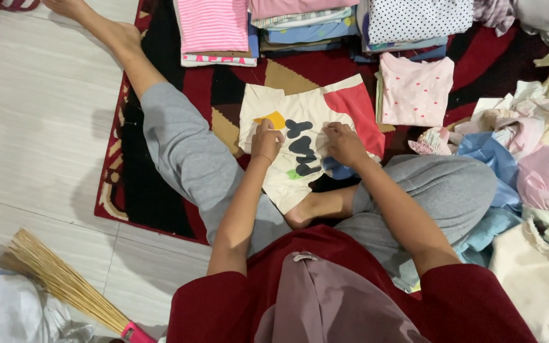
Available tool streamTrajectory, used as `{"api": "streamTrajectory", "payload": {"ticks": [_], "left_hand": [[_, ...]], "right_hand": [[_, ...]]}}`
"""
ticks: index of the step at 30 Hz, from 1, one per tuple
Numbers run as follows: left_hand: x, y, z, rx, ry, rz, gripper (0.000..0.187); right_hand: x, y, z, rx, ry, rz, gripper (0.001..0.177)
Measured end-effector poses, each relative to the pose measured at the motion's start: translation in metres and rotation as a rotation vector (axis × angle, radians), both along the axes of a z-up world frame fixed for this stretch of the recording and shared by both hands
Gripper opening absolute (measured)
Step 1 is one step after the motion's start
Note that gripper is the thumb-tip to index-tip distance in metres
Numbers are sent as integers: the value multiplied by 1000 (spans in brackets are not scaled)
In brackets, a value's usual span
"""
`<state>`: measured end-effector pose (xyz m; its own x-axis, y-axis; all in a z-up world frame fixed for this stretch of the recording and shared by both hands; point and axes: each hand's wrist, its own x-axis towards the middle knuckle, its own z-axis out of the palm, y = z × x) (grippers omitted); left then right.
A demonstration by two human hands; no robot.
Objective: A person sits on the floor and folds various items of clothing, organizing them into neat stacks.
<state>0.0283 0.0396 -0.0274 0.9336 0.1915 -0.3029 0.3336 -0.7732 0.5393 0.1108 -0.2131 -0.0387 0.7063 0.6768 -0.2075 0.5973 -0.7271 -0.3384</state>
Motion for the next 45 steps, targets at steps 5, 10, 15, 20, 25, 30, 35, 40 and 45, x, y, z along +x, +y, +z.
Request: {"api": "streamTrajectory", "payload": {"ticks": [5, 10, 15, 20, 25, 30, 35, 40, 45], "left_hand": [[-3, -4, 24, -14, -5, 13, 11], [-2, -5, 14, 33, 19, 1, 14], [-3, -2, 4, 66, 30, -57, 11], [-8, 1, 26, 160, 46, -141, 7], [1, 32, -16, 416, 283, 138, 59], [2, 72, -69, -221, 155, 655, 83], [0, 75, -147, -470, 10, 796, 62], [-6, 66, -62, -828, -171, 915, 45], [-7, 79, -11, -909, -301, 801, 38]], "right_hand": [[1, 1, 5, 10, -9, 7, 60], [0, -1, 4, 33, -30, 9, 60], [-1, 0, 3, 49, -63, 16, 57], [2, -2, 13, 62, 2, -18, 54], [19, -19, -11, -50, -153, -229, 50], [37, -30, -21, 100, -114, -557, 63], [45, -40, -41, 202, 161, -732, 68], [68, -67, -79, 191, 398, -842, 33], [88, -86, -8, 880, 928, -934, 64]]}}
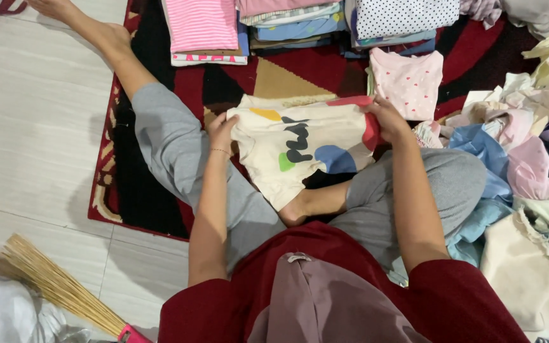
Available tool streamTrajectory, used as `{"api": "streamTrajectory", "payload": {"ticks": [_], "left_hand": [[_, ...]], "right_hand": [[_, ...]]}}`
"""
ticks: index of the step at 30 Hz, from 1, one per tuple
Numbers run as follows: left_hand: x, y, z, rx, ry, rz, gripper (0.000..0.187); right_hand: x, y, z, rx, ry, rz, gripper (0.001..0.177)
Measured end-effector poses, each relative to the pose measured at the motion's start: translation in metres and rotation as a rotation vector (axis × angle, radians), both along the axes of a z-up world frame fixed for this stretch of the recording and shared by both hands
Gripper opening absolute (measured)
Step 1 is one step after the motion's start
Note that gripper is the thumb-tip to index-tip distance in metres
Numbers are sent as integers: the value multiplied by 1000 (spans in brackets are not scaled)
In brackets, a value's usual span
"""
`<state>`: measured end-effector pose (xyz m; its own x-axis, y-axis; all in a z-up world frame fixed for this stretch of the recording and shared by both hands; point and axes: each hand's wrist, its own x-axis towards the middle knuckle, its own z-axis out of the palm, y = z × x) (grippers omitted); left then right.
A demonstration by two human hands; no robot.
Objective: A person sits on the floor and folds various items of clothing, organizing them into neat stacks.
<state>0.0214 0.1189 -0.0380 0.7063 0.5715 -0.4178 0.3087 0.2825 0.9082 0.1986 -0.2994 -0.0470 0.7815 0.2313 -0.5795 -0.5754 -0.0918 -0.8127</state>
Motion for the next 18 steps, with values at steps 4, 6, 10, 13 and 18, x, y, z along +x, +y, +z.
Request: {"api": "streamTrajectory", "payload": {"ticks": [4, 6, 10, 13, 18], "left_hand": [[4, 21, 53, -9, -105, -21, 33], [7, 17, 108, 77, -180, -52, 20], [24, 35, 147, 64, -303, -200, 15], [38, 46, 167, 61, -397, -231, 19], [41, 50, 213, 96, -446, -280, 36]], "right_hand": [[-5, -17, 83, 239, -140, -36, 46], [-12, -16, 128, 327, -180, -153, 53], [-7, -24, 152, 462, -238, -249, 52], [-8, -22, 179, 484, -301, -321, 54], [-5, -25, 205, 385, -265, -345, 54]]}}
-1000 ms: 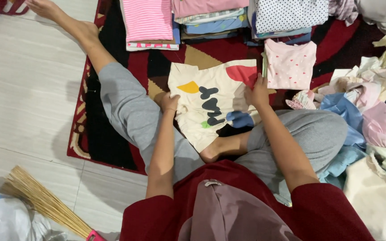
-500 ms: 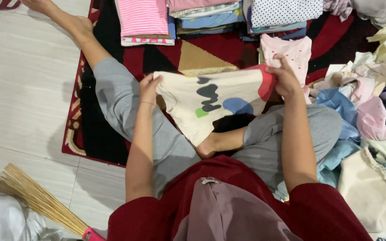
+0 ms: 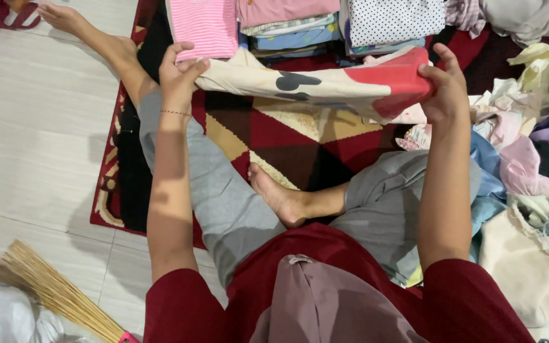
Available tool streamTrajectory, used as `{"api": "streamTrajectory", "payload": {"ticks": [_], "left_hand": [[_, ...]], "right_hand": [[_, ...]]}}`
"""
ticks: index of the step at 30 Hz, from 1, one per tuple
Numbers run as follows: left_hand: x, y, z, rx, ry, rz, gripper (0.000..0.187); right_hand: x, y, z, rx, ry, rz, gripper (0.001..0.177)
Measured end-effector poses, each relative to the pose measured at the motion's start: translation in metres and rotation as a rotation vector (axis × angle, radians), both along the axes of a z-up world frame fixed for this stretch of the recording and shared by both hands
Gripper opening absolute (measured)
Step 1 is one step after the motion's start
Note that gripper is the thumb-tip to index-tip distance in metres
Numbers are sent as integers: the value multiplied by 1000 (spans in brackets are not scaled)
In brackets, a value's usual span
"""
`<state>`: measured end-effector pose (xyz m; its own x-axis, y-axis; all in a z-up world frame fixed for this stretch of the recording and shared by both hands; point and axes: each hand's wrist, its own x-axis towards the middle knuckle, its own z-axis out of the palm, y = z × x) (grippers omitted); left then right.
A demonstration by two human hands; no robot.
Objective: A person sits on the floor and folds various items of clothing, organizing them into neat stacks.
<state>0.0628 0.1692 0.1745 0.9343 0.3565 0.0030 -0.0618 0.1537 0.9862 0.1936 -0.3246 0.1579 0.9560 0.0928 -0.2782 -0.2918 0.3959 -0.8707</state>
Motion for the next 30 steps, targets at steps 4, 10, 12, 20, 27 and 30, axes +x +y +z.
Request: {"api": "streamTrajectory", "payload": {"ticks": [4, 10, 12, 20, 27, 30], "left_hand": [[-6, 6, 12, 43, -107, -17, 42], [3, 25, -2, 54, -47, 8, 56], [12, 32, -14, 94, -15, 43, 65], [48, 64, -7, 158, -75, 86, 59], [-2, 42, 4, 105, 23, -124, 62], [-23, 42, -75, 354, 261, -147, 66]], "right_hand": [[-10, -3, 19, -46, -115, -14, 52], [-12, -4, 29, 67, -289, -16, 68], [-10, 5, 37, -23, -237, -44, 66], [45, 15, 21, -132, -325, 114, 58], [21, 7, 8, -189, -241, 162, 45], [1, -6, -72, -505, -162, 313, 44]]}}
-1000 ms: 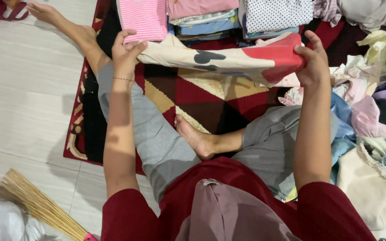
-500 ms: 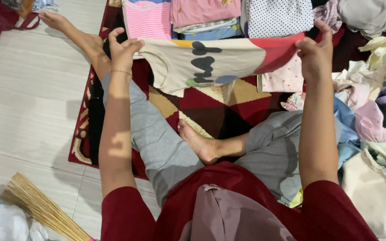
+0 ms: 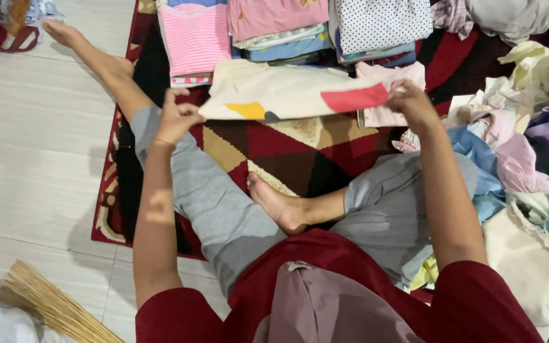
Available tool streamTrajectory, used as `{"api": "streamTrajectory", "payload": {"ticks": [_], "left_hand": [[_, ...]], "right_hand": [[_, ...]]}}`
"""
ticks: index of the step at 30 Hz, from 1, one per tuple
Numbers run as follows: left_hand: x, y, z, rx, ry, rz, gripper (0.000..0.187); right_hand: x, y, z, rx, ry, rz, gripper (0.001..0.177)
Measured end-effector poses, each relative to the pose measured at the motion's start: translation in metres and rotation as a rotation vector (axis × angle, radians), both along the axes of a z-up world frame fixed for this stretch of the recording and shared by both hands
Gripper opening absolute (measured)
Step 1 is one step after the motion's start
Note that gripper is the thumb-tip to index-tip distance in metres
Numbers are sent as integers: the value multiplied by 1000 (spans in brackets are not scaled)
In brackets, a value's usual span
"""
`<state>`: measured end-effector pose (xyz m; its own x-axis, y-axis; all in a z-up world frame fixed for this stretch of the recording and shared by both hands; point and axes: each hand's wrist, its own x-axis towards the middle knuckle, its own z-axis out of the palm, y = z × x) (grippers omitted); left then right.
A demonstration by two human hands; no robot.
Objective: A person sits on the floor and folds various items of clothing, organizing them into neat stacks.
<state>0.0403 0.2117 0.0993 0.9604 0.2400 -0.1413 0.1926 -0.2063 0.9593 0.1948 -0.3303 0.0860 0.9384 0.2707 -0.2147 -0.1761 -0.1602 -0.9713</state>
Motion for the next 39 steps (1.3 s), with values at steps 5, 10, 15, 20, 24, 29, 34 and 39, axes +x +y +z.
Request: {"api": "streamTrajectory", "payload": {"ticks": [5, 10, 15, 20, 24, 29, 34, 39], "left_hand": [[-16, -34, -91, 580, 492, -123, 64], [-23, -58, -108, 1029, 624, -249, 69], [-21, -67, -94, 1068, 709, -275, 71], [-19, -59, -143, 901, 737, -165, 78], [-35, -65, -125, 847, 840, -126, 84], [-51, -55, -141, 800, 975, -90, 98], [-32, -82, -100, 798, 880, -13, 95], [-17, -93, -128, 990, 259, -273, 37]], "right_hand": [[0, -6, -163, -511, 225, 198, 29], [-13, 2, -185, -491, 355, 247, 48], [-1, -1, -228, -573, 226, 226, 47], [3, -3, -246, -714, 150, 293, 49], [-2, -4, -223, -687, 206, 318, 46], [-14, 6, -207, -730, 152, 389, 34], [-38, 22, -119, -1007, -37, 460, 30], [-40, 48, -106, -1145, -410, 548, 30]]}}
